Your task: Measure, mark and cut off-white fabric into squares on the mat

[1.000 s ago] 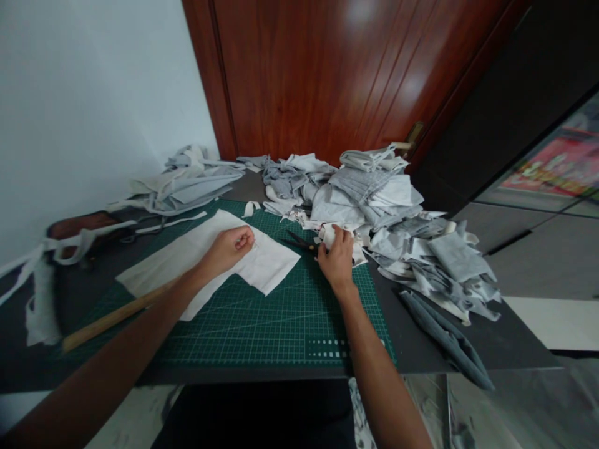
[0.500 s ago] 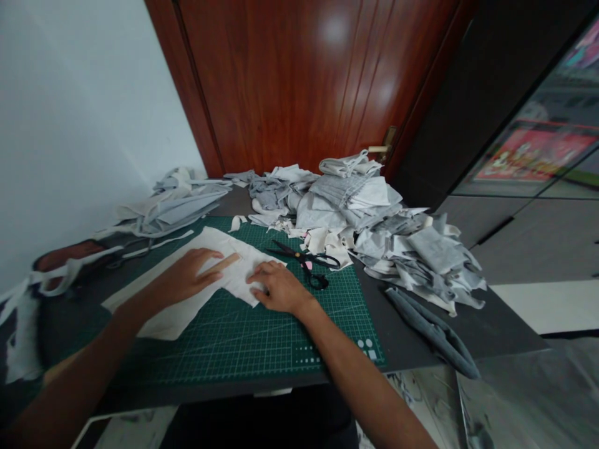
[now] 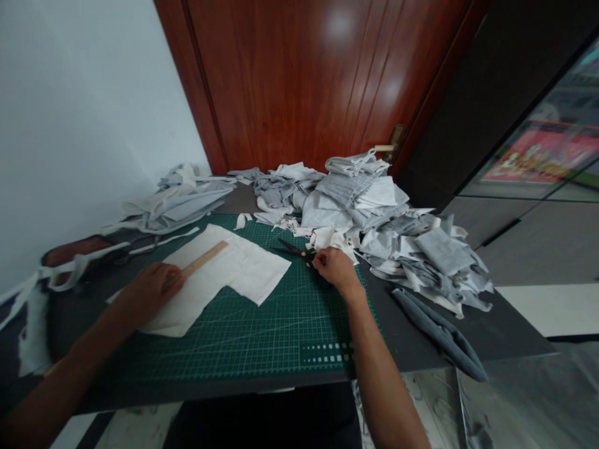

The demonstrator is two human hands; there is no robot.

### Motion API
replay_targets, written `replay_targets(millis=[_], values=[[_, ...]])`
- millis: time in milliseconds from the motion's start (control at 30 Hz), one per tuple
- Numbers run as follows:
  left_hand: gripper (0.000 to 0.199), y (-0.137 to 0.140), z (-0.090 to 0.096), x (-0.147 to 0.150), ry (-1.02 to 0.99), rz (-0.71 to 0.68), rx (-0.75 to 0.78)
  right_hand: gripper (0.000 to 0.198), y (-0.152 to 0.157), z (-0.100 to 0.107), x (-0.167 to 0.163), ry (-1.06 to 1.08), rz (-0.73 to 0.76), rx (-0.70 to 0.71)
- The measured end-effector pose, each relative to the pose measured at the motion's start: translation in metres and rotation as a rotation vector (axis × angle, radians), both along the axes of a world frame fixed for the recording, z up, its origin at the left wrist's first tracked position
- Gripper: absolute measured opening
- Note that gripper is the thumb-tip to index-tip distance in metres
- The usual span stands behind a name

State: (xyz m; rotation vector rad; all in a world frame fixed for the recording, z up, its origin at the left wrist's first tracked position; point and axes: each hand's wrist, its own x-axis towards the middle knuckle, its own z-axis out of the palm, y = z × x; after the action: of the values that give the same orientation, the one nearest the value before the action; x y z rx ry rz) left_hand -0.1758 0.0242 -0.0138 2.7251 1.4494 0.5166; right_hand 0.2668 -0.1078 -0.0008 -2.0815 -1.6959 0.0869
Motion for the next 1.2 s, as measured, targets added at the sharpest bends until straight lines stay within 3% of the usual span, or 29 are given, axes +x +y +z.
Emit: replay_targets(millis=[133, 300, 400, 500, 800, 900, 1033, 1133, 1200], values=[[0.031, 0.012, -0.007, -0.017, 0.004, -0.046, 0.010, 0.013, -0.002, 0.003, -0.007, -0.010, 0.112, -0.036], [0.038, 0.019, -0.015, -0.038, -0.102, -0.160, -0.118, 0.010, -0.006, 0.000, -0.006, -0.007, 0.056, -0.146], [0.042, 0.012, -0.018, -0.035, -0.097, -0.160, -0.088, 0.022, -0.010, -0.003, -0.004, -0.043, 0.045, -0.184], [0.051, 0.002, -0.021, -0.026, -0.058, -0.130, -0.037, 0.021, -0.013, -0.001, -0.005, -0.109, 0.050, -0.212], [0.055, -0.012, -0.033, -0.012, -0.010, -0.095, 0.025, 0.007, -0.008, 0.006, 0.008, -0.181, -0.103, -0.074], [0.052, -0.029, -0.043, 0.003, -0.034, -0.068, 0.073, 0.017, -0.002, 0.001, 0.014, -0.165, -0.126, -0.022], [0.057, -0.070, -0.055, 0.039, -0.061, 0.024, 0.093, 0.021, 0.007, -0.004, 0.018, -0.164, -0.122, -0.020], [0.065, -0.107, -0.052, 0.071, -0.065, 0.109, 0.121, 0.026, 0.009, -0.008, 0.018, -0.176, -0.105, -0.028], [0.067, -0.126, -0.042, 0.088, -0.066, 0.069, 0.157, 0.028, 0.007, -0.009, 0.018, -0.187, -0.094, -0.040]])
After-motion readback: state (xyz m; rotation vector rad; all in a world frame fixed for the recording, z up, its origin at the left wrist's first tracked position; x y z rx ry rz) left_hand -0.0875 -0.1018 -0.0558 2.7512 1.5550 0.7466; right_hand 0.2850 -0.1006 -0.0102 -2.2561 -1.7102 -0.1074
